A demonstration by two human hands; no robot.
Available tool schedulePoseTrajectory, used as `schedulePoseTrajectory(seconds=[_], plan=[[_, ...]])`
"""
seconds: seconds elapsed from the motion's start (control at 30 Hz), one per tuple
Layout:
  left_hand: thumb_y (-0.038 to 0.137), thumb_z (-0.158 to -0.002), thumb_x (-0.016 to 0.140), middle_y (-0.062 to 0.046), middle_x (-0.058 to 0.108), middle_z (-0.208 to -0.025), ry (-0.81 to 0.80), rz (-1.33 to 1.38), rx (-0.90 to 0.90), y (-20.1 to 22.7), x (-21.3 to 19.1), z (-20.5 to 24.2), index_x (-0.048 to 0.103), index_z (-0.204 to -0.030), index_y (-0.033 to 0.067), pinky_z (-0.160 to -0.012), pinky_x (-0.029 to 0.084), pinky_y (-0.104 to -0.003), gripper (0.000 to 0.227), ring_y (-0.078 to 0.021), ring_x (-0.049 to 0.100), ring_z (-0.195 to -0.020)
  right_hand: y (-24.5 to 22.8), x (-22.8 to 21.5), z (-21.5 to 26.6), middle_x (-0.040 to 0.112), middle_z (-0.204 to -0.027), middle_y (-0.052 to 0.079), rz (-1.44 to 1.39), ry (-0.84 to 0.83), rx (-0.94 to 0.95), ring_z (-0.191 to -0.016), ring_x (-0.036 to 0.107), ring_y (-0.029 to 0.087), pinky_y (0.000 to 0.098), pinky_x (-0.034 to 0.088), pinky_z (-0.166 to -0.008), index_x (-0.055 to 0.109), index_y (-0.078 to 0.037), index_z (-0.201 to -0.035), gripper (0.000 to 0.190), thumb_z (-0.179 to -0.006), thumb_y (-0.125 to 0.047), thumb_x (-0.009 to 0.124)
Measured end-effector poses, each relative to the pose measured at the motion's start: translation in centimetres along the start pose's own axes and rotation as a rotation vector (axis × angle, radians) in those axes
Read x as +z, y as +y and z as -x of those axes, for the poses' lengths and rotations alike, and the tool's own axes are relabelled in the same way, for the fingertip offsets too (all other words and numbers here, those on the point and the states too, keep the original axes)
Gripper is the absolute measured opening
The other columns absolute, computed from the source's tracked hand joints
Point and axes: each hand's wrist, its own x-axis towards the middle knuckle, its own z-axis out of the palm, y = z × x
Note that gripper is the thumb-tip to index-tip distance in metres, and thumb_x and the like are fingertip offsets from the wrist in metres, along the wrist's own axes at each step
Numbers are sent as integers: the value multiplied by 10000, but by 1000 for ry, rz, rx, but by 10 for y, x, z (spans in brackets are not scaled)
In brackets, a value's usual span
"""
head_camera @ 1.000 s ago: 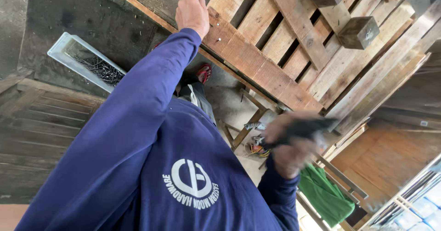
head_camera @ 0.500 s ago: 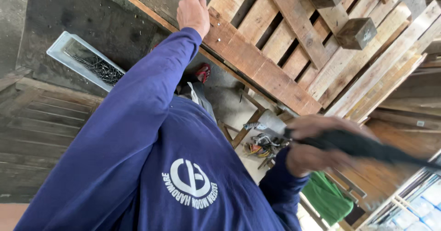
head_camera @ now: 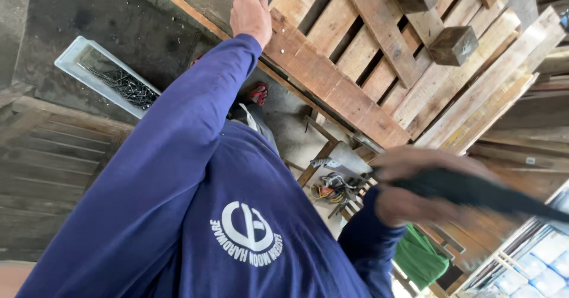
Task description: The person constructs a wooden assembly using a hammer and nails, repeatedly hammering nails into wooden blocks and planks to secure them to a pallet-like structure.
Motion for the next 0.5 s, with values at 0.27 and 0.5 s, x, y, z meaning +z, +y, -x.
schedulePoseTrajectory(seconds=[0.27,0.5], plan=[[362,-1058,509,-220,725,-959,-57,27,-44,14,-1,3,575,-1049,98,-770,502,-577,272,-476,663,-920,122,49,113,562,-633,28,588,-323,1194,-493,542,116,276,440,-450,568,6,-974,297,-1008,-285,620],[343,-1059,536,-244,713,-895,-31,66,15,11,-6,4,569,-1035,84,-728,484,-589,262,-501,651,-864,79,52,89,602,-735,20,356,-18,689,-582,563,112,265,452,-511,575,-37,-1074,309,-1048,-344,606]])
